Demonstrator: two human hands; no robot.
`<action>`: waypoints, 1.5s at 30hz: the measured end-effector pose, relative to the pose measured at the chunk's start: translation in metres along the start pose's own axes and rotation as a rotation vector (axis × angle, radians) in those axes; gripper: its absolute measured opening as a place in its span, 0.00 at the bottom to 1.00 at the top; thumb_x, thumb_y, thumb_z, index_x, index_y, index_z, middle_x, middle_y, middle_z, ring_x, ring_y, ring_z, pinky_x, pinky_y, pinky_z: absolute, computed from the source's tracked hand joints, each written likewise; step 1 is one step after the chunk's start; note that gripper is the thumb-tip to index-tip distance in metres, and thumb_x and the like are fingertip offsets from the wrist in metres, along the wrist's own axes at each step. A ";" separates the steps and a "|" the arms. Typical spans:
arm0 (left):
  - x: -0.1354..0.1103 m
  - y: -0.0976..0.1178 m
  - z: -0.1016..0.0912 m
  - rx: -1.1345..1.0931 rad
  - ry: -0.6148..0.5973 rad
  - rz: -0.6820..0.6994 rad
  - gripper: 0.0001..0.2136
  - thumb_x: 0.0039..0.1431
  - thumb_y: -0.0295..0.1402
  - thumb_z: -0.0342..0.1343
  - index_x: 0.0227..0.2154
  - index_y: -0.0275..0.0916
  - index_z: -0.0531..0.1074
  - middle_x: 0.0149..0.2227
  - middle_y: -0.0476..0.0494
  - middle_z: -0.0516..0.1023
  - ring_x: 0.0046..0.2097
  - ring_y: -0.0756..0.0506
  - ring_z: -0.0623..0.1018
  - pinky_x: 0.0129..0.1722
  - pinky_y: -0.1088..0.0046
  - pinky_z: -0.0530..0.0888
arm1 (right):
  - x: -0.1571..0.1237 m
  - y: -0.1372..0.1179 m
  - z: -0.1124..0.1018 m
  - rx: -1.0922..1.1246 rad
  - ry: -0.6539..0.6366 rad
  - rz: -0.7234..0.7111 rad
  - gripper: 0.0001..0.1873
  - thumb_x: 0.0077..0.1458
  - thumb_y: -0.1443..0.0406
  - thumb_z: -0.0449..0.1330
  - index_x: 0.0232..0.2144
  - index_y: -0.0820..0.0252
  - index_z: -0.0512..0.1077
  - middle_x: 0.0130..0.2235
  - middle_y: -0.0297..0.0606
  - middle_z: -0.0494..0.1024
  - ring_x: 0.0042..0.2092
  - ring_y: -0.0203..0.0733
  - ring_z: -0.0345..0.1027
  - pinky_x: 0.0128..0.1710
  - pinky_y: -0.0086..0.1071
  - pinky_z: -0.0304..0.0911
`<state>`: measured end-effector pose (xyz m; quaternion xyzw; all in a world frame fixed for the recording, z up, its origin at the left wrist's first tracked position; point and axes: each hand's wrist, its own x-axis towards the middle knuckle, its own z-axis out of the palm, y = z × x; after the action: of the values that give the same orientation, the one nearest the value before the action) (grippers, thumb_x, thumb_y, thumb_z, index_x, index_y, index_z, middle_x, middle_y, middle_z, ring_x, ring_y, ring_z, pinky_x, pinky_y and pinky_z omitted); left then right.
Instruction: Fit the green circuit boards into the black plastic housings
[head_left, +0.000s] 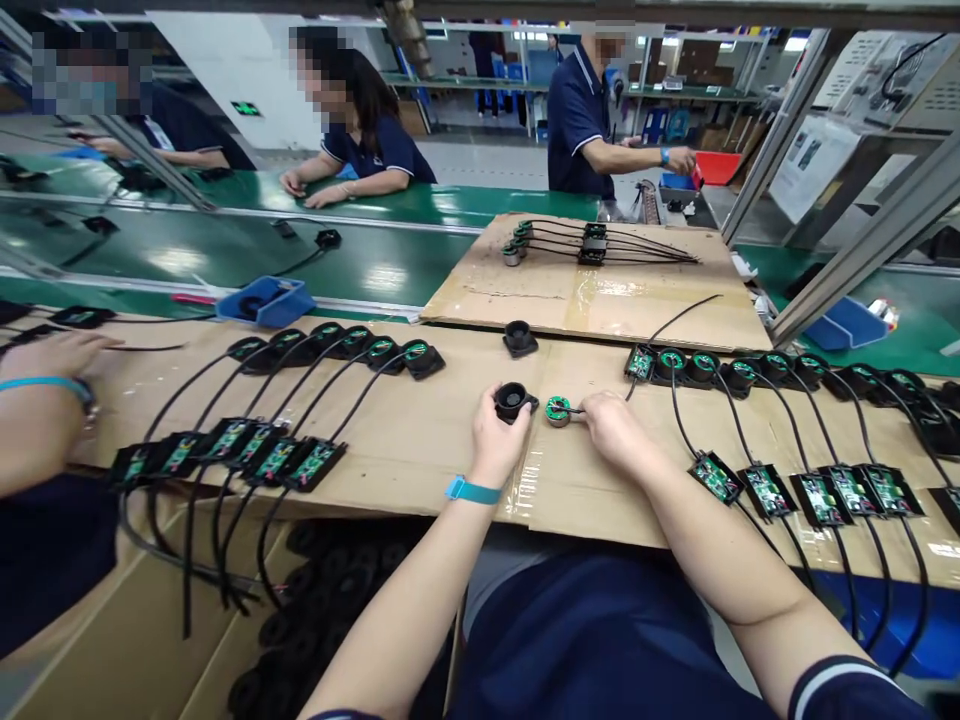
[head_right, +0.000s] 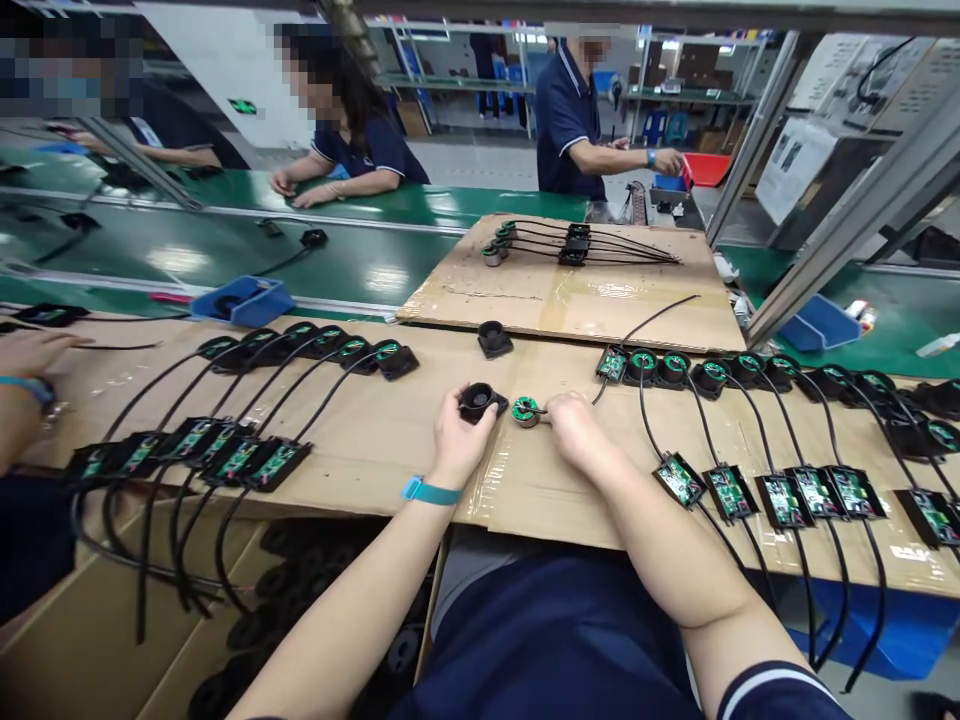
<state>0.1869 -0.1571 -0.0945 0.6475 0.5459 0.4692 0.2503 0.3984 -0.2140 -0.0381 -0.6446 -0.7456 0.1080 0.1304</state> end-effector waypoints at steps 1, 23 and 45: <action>0.001 -0.001 0.000 0.006 0.001 0.007 0.27 0.55 0.37 0.65 0.57 0.38 0.67 0.56 0.32 0.76 0.59 0.35 0.76 0.62 0.52 0.71 | 0.000 -0.004 0.003 -0.003 0.007 0.008 0.11 0.67 0.68 0.56 0.36 0.64 0.78 0.39 0.49 0.81 0.45 0.48 0.73 0.50 0.36 0.62; 0.001 0.007 -0.001 -0.109 -0.035 0.017 0.24 0.56 0.39 0.66 0.53 0.41 0.69 0.52 0.39 0.78 0.54 0.39 0.78 0.57 0.58 0.74 | 0.002 -0.029 0.024 0.460 0.484 0.082 0.28 0.60 0.58 0.65 0.60 0.62 0.70 0.53 0.50 0.79 0.51 0.49 0.76 0.55 0.42 0.71; -0.008 0.021 0.002 -0.092 -0.170 0.418 0.20 0.59 0.34 0.63 0.54 0.41 0.68 0.51 0.38 0.76 0.55 0.39 0.75 0.58 0.54 0.74 | -0.005 -0.050 0.027 0.277 0.421 -0.074 0.20 0.61 0.56 0.66 0.51 0.63 0.77 0.60 0.57 0.73 0.62 0.58 0.66 0.62 0.51 0.63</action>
<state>0.1983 -0.1701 -0.0805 0.7716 0.3549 0.4790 0.2219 0.3434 -0.2256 -0.0474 -0.6011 -0.7031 0.0678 0.3739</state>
